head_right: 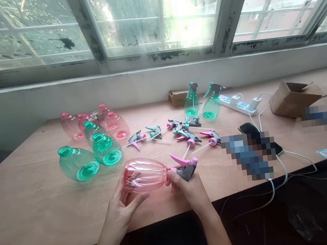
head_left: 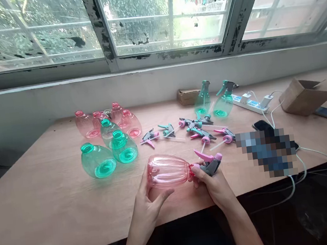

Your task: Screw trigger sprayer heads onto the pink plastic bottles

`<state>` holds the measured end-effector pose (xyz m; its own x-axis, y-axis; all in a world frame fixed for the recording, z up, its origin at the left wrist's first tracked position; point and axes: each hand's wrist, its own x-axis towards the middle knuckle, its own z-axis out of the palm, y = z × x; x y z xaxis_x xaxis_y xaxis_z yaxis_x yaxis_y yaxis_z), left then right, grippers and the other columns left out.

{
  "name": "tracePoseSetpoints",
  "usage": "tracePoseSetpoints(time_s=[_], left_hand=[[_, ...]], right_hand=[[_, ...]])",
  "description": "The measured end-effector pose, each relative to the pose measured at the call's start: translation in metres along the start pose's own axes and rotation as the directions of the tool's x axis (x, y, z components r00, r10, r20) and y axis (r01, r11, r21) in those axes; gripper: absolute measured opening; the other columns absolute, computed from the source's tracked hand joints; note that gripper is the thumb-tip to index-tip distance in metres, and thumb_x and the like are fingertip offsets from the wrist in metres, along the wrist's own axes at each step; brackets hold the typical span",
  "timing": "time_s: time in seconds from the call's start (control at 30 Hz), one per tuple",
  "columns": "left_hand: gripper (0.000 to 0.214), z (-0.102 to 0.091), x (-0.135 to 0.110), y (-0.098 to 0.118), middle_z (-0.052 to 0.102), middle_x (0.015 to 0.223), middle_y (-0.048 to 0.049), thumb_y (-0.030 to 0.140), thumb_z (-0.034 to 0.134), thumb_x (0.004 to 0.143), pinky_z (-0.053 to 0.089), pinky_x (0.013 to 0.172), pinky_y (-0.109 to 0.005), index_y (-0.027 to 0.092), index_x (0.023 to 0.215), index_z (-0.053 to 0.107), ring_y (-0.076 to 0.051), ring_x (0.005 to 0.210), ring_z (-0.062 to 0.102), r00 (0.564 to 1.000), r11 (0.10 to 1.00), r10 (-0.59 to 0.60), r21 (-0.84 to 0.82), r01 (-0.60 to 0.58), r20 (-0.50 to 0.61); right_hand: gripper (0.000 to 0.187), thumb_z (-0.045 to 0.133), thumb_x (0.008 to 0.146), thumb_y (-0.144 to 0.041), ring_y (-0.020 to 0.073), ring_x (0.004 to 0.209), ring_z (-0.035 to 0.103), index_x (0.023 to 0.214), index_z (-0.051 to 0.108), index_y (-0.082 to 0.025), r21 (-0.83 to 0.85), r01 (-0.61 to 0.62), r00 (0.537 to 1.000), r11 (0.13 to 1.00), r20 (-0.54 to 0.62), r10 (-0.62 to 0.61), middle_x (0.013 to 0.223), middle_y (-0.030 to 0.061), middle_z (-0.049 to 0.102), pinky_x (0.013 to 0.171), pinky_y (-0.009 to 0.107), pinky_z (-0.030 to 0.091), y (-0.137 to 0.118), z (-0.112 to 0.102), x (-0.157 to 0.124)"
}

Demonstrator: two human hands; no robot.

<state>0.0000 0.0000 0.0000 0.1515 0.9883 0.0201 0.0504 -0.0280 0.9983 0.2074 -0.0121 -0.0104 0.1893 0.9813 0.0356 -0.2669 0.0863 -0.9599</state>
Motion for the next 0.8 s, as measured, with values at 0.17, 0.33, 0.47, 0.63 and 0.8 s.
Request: tracePoseSetpoints(time_s=[0.17,0.33,0.47,0.63,0.8], left_hand=[[0.093,0.001,-0.003,0.008,0.047,0.158,-0.0101,0.042,0.080,0.080,0.028,0.124,-0.045,0.029,0.157,0.029,-0.030,0.148,0.039,1.000,1.000,-0.002,-0.024,0.003,0.013],[0.086,0.000,-0.002,0.010,0.055,0.151,-0.0135,0.047,0.080,0.079,0.036,0.119,-0.047,0.023,0.151,0.040,-0.034,0.141,0.049,1.000,0.997,-0.019,-0.080,0.019,0.008],[0.084,0.000,0.000,0.006,0.055,0.150,-0.0136,0.042,0.082,0.077,0.034,0.120,-0.049,0.022,0.149,0.043,-0.034,0.140,0.050,1.000,1.000,-0.016,-0.017,0.017,0.006],[0.093,0.002,-0.003,0.010,0.047,0.158,-0.0070,0.040,0.084,0.076,0.028,0.124,-0.044,0.031,0.155,0.035,-0.030,0.148,0.040,1.000,0.999,0.022,0.041,-0.021,-0.019],[0.103,0.003,-0.005,0.011,0.045,0.160,-0.0081,0.042,0.086,0.073,0.026,0.125,-0.043,0.030,0.157,0.029,-0.030,0.151,0.034,1.000,0.998,0.017,0.063,-0.015,-0.024]], right_hand=[[0.027,0.078,0.085,-0.044,0.0130,0.053,0.057,0.085,0.068,-0.019,-0.015,-0.006,1.000,1.000,0.021,0.007,0.066,-0.0010,0.071,0.058,0.028,0.046,-0.003,0.001,-0.002],[0.028,0.079,0.084,-0.045,0.0157,0.057,0.059,0.088,0.070,-0.019,-0.048,-0.023,0.996,0.999,0.081,0.027,0.066,-0.0005,0.070,0.062,0.030,0.047,-0.007,0.003,-0.004],[0.032,0.081,0.080,-0.050,0.0166,0.054,0.059,0.085,0.069,-0.020,-0.018,-0.042,0.999,0.999,0.010,0.042,0.066,0.0003,0.071,0.058,0.031,0.047,-0.002,0.002,-0.002],[0.030,0.078,0.084,-0.047,0.0151,0.054,0.060,0.082,0.067,-0.019,0.011,-0.030,0.999,0.999,0.011,0.030,0.066,-0.0005,0.070,0.061,0.030,0.047,0.004,-0.001,-0.001],[0.030,0.079,0.083,-0.047,0.0143,0.053,0.060,0.084,0.066,-0.020,0.024,-0.029,0.999,0.999,0.020,0.028,0.067,-0.0007,0.071,0.058,0.028,0.047,0.001,0.000,-0.002]])
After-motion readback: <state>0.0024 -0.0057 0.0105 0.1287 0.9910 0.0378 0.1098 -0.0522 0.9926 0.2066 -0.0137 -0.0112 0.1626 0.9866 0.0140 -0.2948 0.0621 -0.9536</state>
